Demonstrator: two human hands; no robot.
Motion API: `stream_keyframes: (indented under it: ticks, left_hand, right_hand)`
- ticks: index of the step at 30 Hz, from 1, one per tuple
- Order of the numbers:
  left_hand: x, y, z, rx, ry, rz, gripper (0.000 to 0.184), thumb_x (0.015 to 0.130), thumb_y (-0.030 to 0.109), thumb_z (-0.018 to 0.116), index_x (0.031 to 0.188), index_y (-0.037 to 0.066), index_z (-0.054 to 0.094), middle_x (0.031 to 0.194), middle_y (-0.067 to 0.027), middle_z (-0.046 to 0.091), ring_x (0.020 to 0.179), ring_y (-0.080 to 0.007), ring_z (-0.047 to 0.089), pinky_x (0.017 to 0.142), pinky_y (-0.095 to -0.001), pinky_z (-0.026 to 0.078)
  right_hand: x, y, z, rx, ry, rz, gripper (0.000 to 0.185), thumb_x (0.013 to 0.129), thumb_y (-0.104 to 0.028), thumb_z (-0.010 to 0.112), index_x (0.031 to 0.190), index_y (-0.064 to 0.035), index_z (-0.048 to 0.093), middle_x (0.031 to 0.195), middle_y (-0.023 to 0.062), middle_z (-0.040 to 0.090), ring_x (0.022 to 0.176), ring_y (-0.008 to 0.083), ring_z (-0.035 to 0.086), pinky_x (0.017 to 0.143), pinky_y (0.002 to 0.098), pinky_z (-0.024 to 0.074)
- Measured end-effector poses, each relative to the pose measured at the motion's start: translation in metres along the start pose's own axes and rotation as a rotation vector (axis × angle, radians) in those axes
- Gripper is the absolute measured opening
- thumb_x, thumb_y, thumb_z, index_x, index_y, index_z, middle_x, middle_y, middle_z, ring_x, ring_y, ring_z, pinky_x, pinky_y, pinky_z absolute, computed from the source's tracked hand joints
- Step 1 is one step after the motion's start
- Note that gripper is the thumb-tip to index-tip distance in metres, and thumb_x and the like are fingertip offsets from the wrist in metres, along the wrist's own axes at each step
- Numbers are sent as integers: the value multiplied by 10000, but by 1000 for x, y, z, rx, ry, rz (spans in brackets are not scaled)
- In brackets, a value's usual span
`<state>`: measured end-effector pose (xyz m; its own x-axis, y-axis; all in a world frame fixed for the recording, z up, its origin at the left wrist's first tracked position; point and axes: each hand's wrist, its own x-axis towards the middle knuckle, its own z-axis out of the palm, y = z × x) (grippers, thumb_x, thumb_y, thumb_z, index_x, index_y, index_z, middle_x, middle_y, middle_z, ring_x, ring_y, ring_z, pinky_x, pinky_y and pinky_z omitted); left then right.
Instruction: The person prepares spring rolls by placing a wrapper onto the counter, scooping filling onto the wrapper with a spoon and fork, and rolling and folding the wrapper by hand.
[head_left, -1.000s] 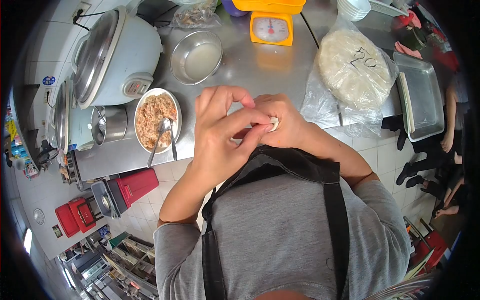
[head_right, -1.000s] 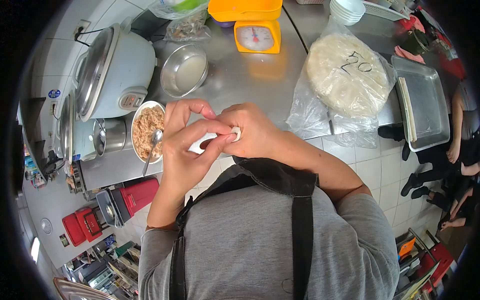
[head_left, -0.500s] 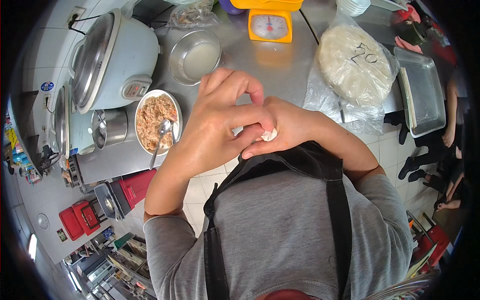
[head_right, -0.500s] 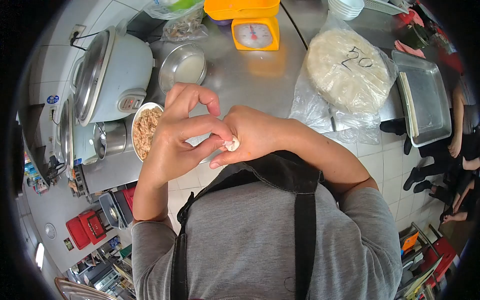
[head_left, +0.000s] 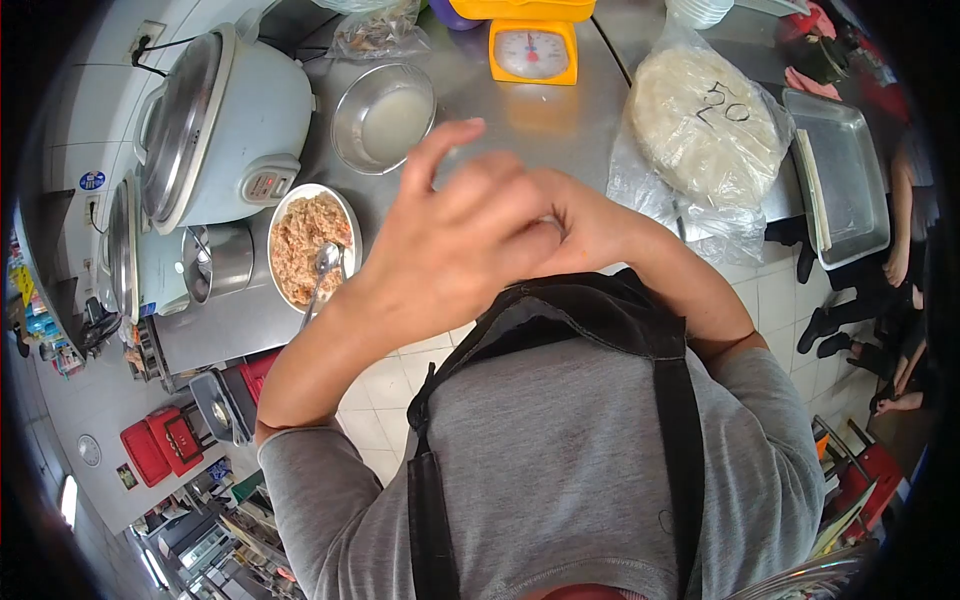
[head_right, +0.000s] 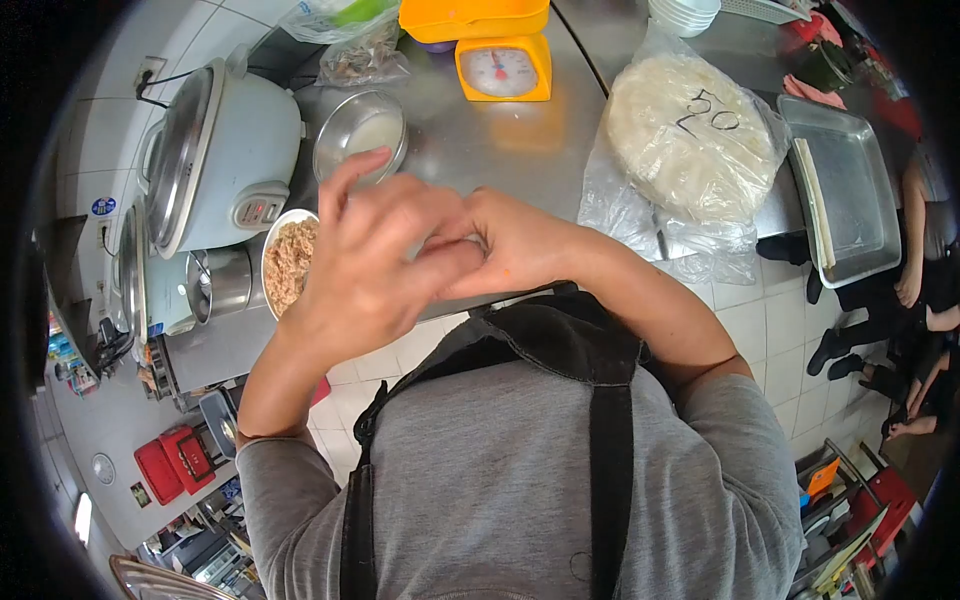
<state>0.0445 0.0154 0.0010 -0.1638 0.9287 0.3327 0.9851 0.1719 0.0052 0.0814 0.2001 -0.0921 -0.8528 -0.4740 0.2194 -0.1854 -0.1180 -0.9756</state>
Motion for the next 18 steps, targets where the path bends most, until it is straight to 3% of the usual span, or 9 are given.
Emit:
stream_keyframes:
  ticks: [3,5,6,8,10,11,12,14,18]
  left_hand:
    - [1,-8,4,-300,120,-143,234,711,121,714,930,179,771,1117,-50,602,1145,-249,558,1107,-568,380]
    - [3,-7,8,-181,66,-122,261,739,54,681,963,149,777,1143,-70,611,1148,-245,571,1095,-543,401]
    - [3,-7,11,-118,44,-112,278,754,21,664,979,135,780,1156,-79,616,1149,-243,578,1089,-531,412]
    - [-10,-20,24,-728,189,-440,289,803,-20,638,1033,88,775,1152,-84,638,1131,-230,597,1071,-486,436]
    - [-31,-32,53,-1250,459,-727,274,876,-40,612,1097,33,758,1136,-78,662,1107,-199,612,1045,-422,459]
    - [-44,-36,74,-1467,671,-848,256,924,-39,599,1133,1,743,1122,-69,674,1092,-175,617,1028,-381,469]
    - [-55,-38,88,-1465,696,-928,269,917,-53,606,1147,-4,737,1080,-54,682,1062,-167,622,1009,-356,471]
    - [-79,-41,104,-1452,752,-1092,300,903,-82,620,1176,-14,725,996,-25,698,1002,-151,633,971,-305,475]
    - [-114,-37,99,-1030,665,-1180,292,914,-106,597,1142,7,743,1001,-29,700,962,-121,636,925,-267,486]
  right_hand:
    - [-1,-7,-8,26,-27,60,279,806,-184,872,950,20,748,813,78,747,768,136,694,704,312,545]
    - [0,7,-3,10,81,-36,229,807,-161,864,899,11,743,795,54,731,762,129,688,680,297,534]
    - [-1,0,-5,40,92,82,214,807,-150,861,907,-2,742,785,46,720,758,133,687,706,295,532]
    - [-4,-17,-12,104,101,319,192,806,-128,855,923,-29,740,764,29,699,750,141,684,757,290,527]
    - [-3,40,-23,394,141,-229,343,794,-99,862,1097,-61,705,892,45,708,904,170,683,894,316,502]
    - [-9,50,-27,431,229,-292,403,793,-93,861,1156,-70,687,959,57,707,970,190,677,947,339,487]
    - [-15,60,-30,460,318,-357,463,792,-88,860,1215,-78,669,1025,69,705,1037,210,671,999,362,472]
    - [-41,57,-26,310,614,-57,523,800,-93,849,1277,-80,634,1162,100,689,1150,261,648,1071,427,435]
    - [-96,87,-36,-593,757,42,533,831,-99,810,1320,-71,601,1288,107,650,1283,294,579,1095,450,442]
